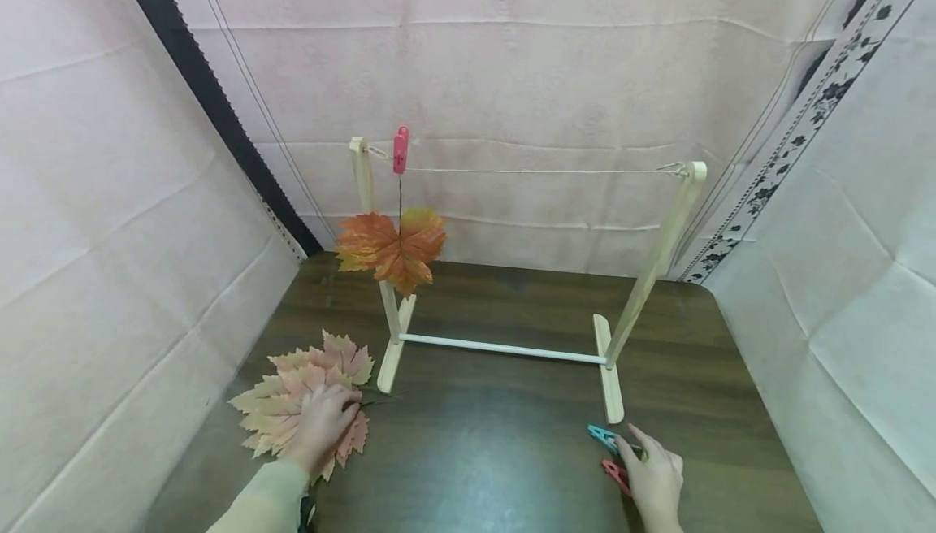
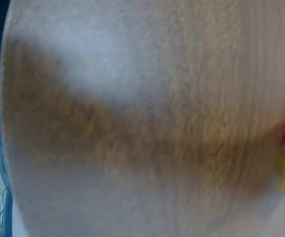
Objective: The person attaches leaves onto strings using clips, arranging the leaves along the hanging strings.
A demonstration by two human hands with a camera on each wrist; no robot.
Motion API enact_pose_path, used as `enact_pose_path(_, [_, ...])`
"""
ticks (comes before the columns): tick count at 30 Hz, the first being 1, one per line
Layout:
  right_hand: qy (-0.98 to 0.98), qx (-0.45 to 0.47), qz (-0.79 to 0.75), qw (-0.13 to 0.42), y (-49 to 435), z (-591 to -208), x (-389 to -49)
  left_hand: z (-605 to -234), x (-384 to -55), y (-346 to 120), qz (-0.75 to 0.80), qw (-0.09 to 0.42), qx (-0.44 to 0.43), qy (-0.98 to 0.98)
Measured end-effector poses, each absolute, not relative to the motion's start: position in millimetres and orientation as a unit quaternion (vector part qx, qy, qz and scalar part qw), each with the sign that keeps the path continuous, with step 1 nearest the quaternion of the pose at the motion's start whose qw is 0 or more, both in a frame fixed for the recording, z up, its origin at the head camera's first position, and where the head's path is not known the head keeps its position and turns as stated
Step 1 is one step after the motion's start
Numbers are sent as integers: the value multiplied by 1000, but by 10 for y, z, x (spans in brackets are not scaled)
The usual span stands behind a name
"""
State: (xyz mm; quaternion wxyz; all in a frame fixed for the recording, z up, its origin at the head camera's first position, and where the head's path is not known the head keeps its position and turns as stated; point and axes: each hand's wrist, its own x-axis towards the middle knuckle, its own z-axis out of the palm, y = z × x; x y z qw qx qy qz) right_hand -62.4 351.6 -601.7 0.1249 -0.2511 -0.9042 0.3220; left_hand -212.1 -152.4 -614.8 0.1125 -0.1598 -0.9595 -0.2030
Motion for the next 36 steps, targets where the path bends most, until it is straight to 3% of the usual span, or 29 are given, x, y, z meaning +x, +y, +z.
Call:
enact_pose_path(17, [-933, -180, 272, 150, 3550, -6157, -569, -5805, -2214, -1580, -225, 148, -150, -951])
enact_pose_path(26, [-940, -162, 256, 155, 3551, -6190, -603, -5669, -2240, -1613, -208, 201, -178, -941])
enact_pose_path(36, [-945, -190, 247, 98, 3532, -6153, -611, -5564, -2264, -1663, -205, 237, -209, -926])
